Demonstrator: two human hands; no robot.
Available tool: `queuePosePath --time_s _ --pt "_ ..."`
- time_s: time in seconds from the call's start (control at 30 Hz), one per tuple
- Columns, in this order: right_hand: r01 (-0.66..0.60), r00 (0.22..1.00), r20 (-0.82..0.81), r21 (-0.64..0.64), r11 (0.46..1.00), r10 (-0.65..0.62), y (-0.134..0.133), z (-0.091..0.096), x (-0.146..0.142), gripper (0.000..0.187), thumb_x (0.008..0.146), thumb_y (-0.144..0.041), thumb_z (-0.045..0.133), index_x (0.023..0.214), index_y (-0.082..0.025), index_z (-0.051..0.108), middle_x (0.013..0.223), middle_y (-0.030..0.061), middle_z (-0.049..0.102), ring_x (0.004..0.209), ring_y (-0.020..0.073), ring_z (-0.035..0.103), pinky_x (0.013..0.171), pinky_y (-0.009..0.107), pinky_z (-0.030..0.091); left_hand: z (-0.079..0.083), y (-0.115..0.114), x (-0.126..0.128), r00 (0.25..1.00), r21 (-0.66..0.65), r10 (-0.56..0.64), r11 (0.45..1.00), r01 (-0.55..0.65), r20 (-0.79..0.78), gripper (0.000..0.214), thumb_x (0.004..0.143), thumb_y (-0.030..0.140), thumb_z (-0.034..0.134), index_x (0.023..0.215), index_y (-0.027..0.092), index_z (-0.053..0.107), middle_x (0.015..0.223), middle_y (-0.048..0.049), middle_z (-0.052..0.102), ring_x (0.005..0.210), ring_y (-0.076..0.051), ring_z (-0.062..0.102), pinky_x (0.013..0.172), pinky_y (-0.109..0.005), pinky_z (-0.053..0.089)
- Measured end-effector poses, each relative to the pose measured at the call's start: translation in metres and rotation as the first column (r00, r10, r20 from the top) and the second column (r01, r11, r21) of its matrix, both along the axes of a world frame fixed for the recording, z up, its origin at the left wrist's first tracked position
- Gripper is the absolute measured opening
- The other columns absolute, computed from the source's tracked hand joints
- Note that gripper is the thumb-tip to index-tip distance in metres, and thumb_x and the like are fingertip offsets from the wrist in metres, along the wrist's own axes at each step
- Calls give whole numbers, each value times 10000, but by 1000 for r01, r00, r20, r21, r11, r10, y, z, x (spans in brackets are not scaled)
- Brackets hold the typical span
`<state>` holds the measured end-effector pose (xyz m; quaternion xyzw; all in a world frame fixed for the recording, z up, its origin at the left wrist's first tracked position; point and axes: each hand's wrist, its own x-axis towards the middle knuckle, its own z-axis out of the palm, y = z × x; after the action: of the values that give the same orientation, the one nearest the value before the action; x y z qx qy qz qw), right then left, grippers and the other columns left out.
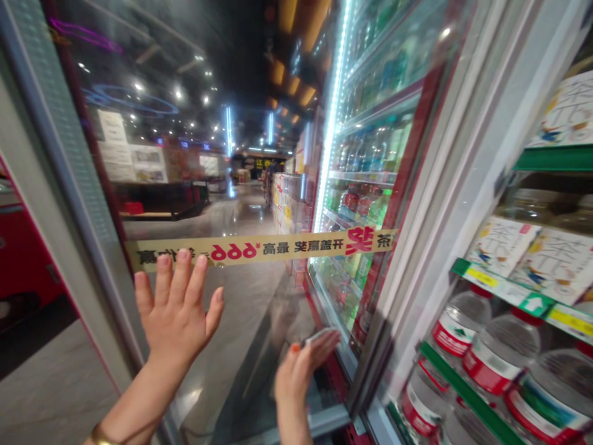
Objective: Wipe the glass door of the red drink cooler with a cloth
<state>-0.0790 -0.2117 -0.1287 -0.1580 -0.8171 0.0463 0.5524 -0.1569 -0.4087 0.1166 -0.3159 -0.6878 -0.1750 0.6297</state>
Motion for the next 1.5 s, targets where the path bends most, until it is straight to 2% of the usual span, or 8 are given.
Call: queuePosePath --time_s 0.13,0.37,0.57,0.77,1.0,1.2,1.43,1.5 --pt "-62 998 -3 158 986 63 -32 5 7 950 1052 -659 471 1762 -96 187 1806 237 280 1734 390 67 1331 715 314 2 0 1 1000 7 2 1000 -2 -3 903 990 306 689 1762 268 222 1847 -44 194 1745 -215 75 1448 -458 -9" --pt "196 918 -303 -211 958 -255 64 105 17 816 1105 -422 225 1735 -23 -107 1818 327 -57 1720 467 -39 1235 901 225 -3 0 -1 1000 27 -8 1000 8 -8 896 975 307 696 1755 268 255 1835 -55 236 1741 -249 117 1450 -508 31" --pt "24 997 -78 302 953 -1 38 107 25 910 1063 -595 429 1773 -114 125 1814 220 275 1730 369 117 1275 622 434 -5 1 -3 999 56 -33 998 32 24 870 977 330 681 1747 312 276 1818 -51 280 1736 -274 155 1438 -597 79" --pt "201 935 -285 -56 978 -209 100 179 38 806 1117 -439 215 1741 -33 -94 1825 321 44 1716 440 132 1291 751 321 0 4 2 1000 63 -16 998 15 15 902 987 328 702 1757 316 231 1829 -18 244 1735 -220 129 1446 -461 34" --pt "-68 994 -32 537 841 101 50 168 29 945 1042 -701 424 1776 -162 173 1811 144 327 1689 371 275 1313 568 417 4 4 6 1000 63 -12 998 13 -21 857 1001 352 698 1744 264 281 1809 -41 279 1736 -181 119 1443 -436 34" --pt "170 942 -306 85 982 -137 110 246 34 831 1111 -410 269 1728 -5 -112 1821 323 -59 1722 464 -23 1286 824 245 3 6 7 1000 94 -24 995 24 -4 847 1012 384 688 1743 306 269 1787 -28 326 1724 -182 154 1438 -445 49" --pt "-217 976 119 634 742 183 69 179 29 987 986 -722 572 1762 -196 264 1780 113 399 1683 340 307 1368 507 329 3 7 7 999 114 -41 993 44 -33 762 1049 443 621 1728 266 325 1773 -49 355 1728 -178 170 1438 -458 49" --pt "-82 993 -30 516 853 113 95 180 39 959 1042 -593 552 1773 -124 145 1818 183 276 1712 369 211 1391 574 262 3 8 6 998 111 -45 993 50 -48 753 1055 447 610 1728 267 324 1769 -44 362 1728 -170 169 1439 -460 59"
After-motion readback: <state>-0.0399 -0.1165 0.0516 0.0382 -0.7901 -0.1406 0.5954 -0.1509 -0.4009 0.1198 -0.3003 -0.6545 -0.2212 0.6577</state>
